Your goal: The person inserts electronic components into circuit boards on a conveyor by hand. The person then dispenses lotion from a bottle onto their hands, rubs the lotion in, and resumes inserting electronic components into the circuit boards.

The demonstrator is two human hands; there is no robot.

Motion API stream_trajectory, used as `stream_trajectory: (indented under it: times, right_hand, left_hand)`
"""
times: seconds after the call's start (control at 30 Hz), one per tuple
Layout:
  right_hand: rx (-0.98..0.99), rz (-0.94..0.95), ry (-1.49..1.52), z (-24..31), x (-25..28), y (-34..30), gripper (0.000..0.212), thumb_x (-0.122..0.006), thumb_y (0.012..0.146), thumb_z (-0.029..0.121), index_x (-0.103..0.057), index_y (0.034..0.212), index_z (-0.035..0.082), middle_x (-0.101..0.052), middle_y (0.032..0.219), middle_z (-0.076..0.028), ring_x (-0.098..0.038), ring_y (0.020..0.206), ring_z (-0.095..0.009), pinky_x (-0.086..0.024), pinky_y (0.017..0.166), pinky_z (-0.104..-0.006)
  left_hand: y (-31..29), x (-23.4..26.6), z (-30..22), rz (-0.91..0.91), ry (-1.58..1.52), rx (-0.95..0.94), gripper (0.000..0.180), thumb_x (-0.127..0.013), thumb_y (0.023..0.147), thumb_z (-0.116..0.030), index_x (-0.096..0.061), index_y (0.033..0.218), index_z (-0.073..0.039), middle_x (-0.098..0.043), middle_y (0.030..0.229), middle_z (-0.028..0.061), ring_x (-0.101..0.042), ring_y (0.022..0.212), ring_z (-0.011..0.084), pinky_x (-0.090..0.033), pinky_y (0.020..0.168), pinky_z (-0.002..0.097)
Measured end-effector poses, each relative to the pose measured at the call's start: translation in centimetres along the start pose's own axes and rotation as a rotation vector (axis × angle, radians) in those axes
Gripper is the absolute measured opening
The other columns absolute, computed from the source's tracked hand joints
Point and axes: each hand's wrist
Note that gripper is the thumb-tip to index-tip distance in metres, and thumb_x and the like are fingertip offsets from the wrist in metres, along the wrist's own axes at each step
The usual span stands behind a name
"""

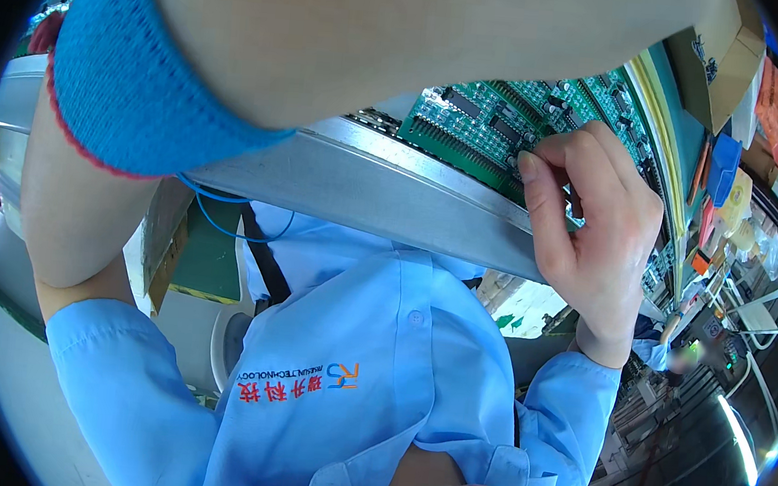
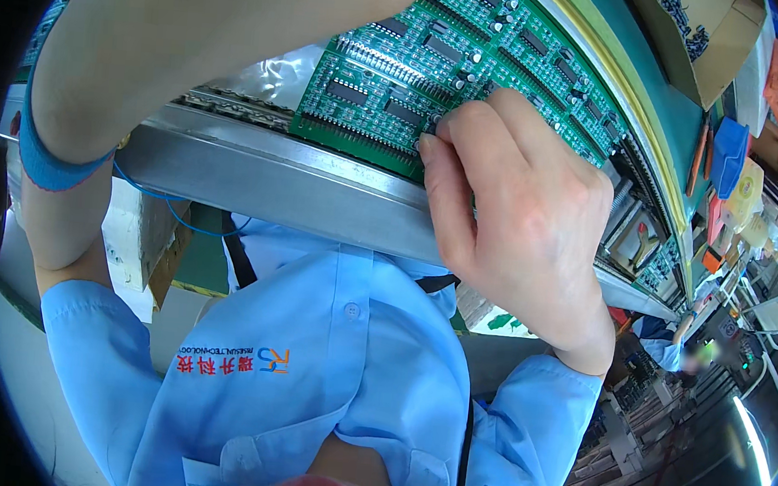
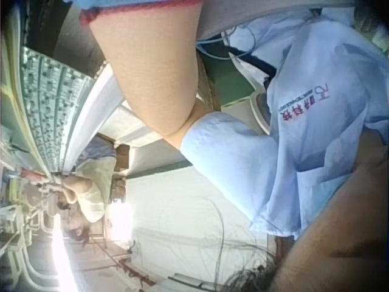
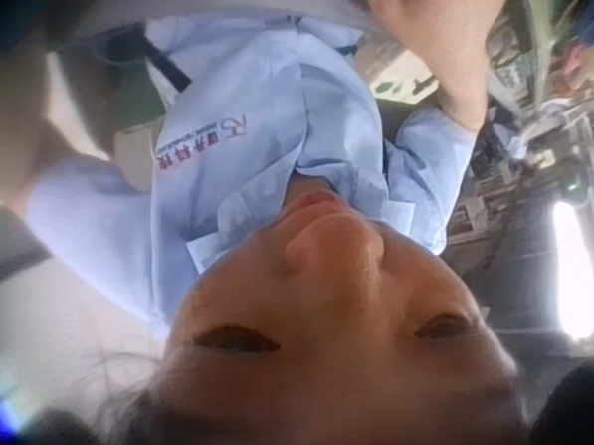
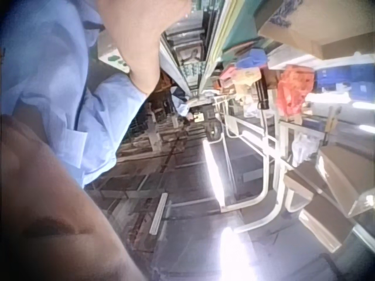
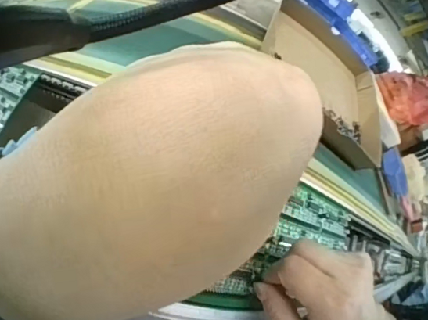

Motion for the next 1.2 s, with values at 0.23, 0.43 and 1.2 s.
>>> stream_trajectory:
  times: [0.23,0.43,1.2]
  right_hand:
    - [-0.042,0.051,0.099,-0.3,1.0,0.0,0.012,-0.069,0.075,0.003,-0.058,0.072,-0.001,-0.049,0.064,-0.007,-0.047,0.053,-0.018,-0.036,0.049,-0.0276]
    - [0.201,-0.006,0.157,-0.3,0.7,-3.7,0.021,-0.075,0.070,0.018,-0.059,0.075,0.005,-0.054,0.071,-0.006,-0.053,0.054,-0.020,-0.043,0.046,-0.0297]
    - [-0.258,-0.381,-0.352,-6.1,-2.1,-15.9,0.038,-0.064,0.078,0.020,-0.060,0.114,0.008,-0.062,0.112,-0.002,-0.057,0.060,-0.012,-0.047,0.049,-0.0240]
  left_hand:
    - [0.4,0.8,-0.4,0.035,0.222,0.044,0.031,-0.053,0.095,-0.028,-0.070,0.091,-0.002,-0.062,0.065,0.0080,-0.060,0.058,0.0210,-0.049,0.056,0.0303]
    - [1.6,2.5,-3.7,0.258,0.293,0.158,0.032,-0.053,0.094,-0.029,-0.064,0.086,0.001,-0.061,0.070,0.0129,-0.062,0.067,0.0268,-0.050,0.063,0.0339]
    - [8.2,-5.9,-11.5,-0.204,0.188,-0.432,0.031,-0.052,0.093,-0.029,-0.064,0.090,-0.001,-0.062,0.080,0.0195,-0.059,0.075,0.0379,-0.046,0.065,0.0421]
Point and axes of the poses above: each hand's wrist, its own y-axis towards the middle knuckle, its own x-axis out of the back of the hand, z = x × y
